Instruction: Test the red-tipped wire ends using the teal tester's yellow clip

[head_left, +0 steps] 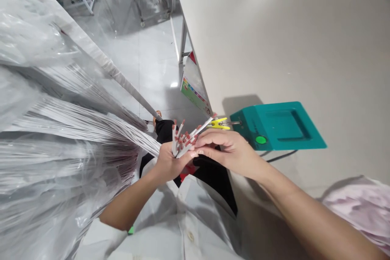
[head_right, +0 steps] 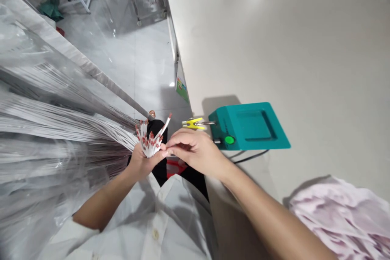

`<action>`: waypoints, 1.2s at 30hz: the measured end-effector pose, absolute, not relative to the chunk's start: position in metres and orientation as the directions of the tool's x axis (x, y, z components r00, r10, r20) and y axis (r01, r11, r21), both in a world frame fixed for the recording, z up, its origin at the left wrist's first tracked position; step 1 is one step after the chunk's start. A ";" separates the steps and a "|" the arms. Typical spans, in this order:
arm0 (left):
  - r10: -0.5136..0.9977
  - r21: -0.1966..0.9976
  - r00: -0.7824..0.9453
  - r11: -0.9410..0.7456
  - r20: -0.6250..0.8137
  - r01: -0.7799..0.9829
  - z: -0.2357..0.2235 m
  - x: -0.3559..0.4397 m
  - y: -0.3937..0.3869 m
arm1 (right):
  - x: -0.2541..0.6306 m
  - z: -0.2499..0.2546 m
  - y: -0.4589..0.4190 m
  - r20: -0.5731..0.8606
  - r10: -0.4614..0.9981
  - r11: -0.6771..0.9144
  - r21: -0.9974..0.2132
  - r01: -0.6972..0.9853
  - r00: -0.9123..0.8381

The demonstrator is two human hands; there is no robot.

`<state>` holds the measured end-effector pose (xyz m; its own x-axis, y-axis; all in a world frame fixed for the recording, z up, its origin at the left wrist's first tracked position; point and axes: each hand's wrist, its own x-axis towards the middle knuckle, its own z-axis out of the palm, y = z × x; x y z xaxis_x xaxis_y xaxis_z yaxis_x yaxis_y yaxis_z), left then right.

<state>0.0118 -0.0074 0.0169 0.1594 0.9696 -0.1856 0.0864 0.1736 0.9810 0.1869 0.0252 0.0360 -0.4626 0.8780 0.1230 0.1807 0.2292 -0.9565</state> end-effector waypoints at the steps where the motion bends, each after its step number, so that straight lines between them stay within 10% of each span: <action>1: 0.966 0.980 0.171 0.187 -0.196 0.071 0.017 0.011 -0.006 | 0.186 0.035 0.024 0.098 0.892 0.180 -0.973 0.147 -0.442; 9: 0.952 0.963 0.177 0.263 -0.249 -0.056 0.019 0.012 -0.005 | 0.159 0.025 0.004 -0.141 0.984 -0.149 -0.987 -0.062 -0.112; 13: 0.952 0.955 0.149 0.283 -0.269 -0.087 0.021 0.015 -0.006 | 0.158 0.018 -0.001 0.190 0.982 0.189 -0.953 0.236 -0.019; 16: 0.945 0.948 0.146 0.308 -0.294 -0.083 0.027 0.017 -0.005 | 0.167 0.013 0.000 0.568 0.802 0.557 -0.596 0.578 -0.187; 20: 0.942 0.948 0.122 0.316 -0.312 -0.020 0.031 0.019 -0.005 | 0.179 0.012 0.008 0.650 0.601 0.699 -0.144 0.701 -0.466; 24: 0.957 0.958 0.075 0.275 -0.281 0.079 0.024 0.020 -0.007 | 0.180 0.018 0.010 0.519 0.717 0.675 -0.350 0.649 -0.466; 30: 0.988 0.951 0.006 0.149 -0.157 0.271 0.015 0.018 -0.010 | 0.173 0.029 0.006 -0.157 0.958 -0.105 -0.970 0.218 -0.238; 33: 0.991 0.953 0.032 0.113 -0.127 0.281 0.014 0.017 -0.010 | 0.172 0.032 0.008 -0.524 0.759 -0.621 -0.761 -0.188 -0.385; 36: 0.988 0.963 0.048 0.131 -0.146 0.236 0.014 0.017 -0.010 | 0.173 0.029 0.009 -0.592 0.622 -0.775 -0.558 -0.297 -0.513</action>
<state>0.0175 -0.0097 0.0137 0.0476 0.9881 -0.1459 0.2355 0.1309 0.9630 0.1729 0.0089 0.0294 -0.5125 0.6223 -0.5916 -0.2972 -0.7750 -0.5577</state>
